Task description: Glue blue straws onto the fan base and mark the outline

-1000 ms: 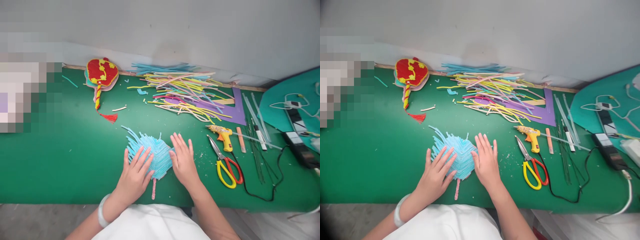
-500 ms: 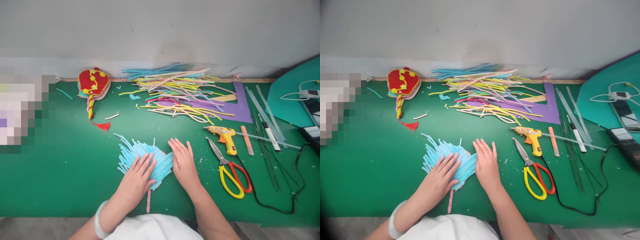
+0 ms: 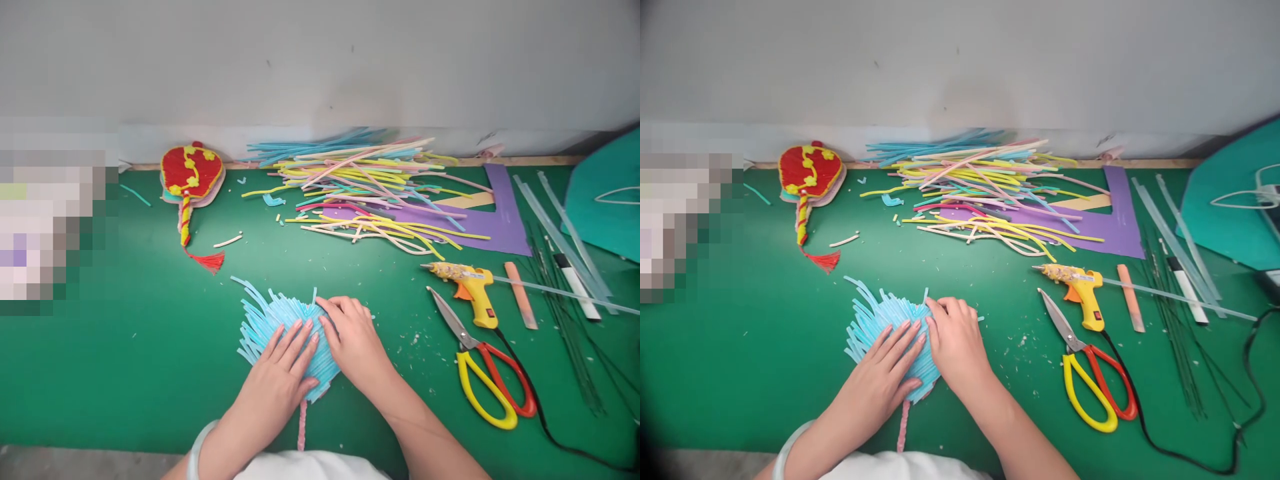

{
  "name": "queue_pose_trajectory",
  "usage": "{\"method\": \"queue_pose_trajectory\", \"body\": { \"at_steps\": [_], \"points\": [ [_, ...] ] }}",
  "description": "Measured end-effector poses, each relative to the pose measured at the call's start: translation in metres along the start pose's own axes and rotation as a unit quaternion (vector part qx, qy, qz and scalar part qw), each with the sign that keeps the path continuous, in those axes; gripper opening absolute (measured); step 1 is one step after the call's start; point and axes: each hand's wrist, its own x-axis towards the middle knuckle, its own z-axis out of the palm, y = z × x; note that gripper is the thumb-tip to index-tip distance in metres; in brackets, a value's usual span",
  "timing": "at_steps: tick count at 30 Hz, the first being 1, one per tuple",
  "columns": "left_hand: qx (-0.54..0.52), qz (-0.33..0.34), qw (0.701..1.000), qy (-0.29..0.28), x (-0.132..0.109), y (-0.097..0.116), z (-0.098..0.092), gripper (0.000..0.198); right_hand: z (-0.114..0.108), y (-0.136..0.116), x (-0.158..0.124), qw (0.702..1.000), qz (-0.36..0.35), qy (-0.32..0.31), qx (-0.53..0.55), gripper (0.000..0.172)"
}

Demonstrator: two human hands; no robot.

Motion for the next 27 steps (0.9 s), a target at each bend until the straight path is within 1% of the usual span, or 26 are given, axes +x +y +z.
{"method": "queue_pose_trajectory", "body": {
  "at_steps": [3,7,10,12,14,16,17,18,20,21,23,25,27],
  "points": [
    [-0.029,-0.015,0.999,0.01,-0.001,-0.001,-0.003,0.058,0.005,0.002,0.003,1.0,-0.001,-0.002,0.027,0.031],
    [-0.093,-0.054,0.992,0.073,-0.006,-0.003,-0.015,0.055,0.007,0.007,0.004,0.998,0.005,-0.004,0.057,0.03],
    [-0.138,-0.121,0.972,0.145,-0.015,-0.004,-0.025,0.052,0.008,0.008,0.005,0.998,0.007,-0.011,0.059,0.029],
    [-0.162,-0.169,0.955,0.181,-0.024,-0.003,-0.028,0.048,0.006,0.007,0.005,0.998,0.007,-0.011,0.056,0.029],
    [-0.181,-0.219,0.939,0.197,-0.036,0.0,-0.028,0.04,0.0,0.006,0.003,0.999,0.012,0.01,0.052,0.031],
    [-0.208,-0.293,0.912,0.197,-0.048,0.004,-0.027,0.034,-0.01,0.006,-0.003,0.996,0.027,0.055,0.067,0.032],
    [-0.238,-0.34,0.889,0.195,-0.053,0.005,-0.026,0.033,-0.016,0.007,-0.008,0.992,0.04,0.081,0.085,0.032],
    [-0.28,-0.388,0.855,0.197,-0.058,0.006,-0.025,0.035,-0.022,0.008,-0.014,0.987,0.06,0.104,0.11,0.032],
    [-0.388,-0.465,0.769,0.205,-0.066,0.008,-0.024,0.04,-0.03,0.009,-0.031,0.968,0.118,0.14,0.171,0.031],
    [-0.441,-0.489,0.723,0.21,-0.068,0.009,-0.025,0.043,-0.032,0.01,-0.041,0.955,0.156,0.153,0.202,0.032],
    [-0.522,-0.515,0.643,0.219,-0.069,0.01,-0.028,0.046,-0.031,0.011,-0.062,0.919,0.233,0.16,0.275,0.036],
    [-0.583,-0.525,0.579,0.221,-0.067,0.011,-0.033,0.048,-0.026,0.01,-0.082,0.872,0.29,0.145,0.367,0.043],
    [-0.631,-0.526,0.524,0.226,-0.062,0.013,-0.038,0.048,-0.02,0.006,-0.095,0.821,0.33,0.128,0.447,0.05]
  ]
}}
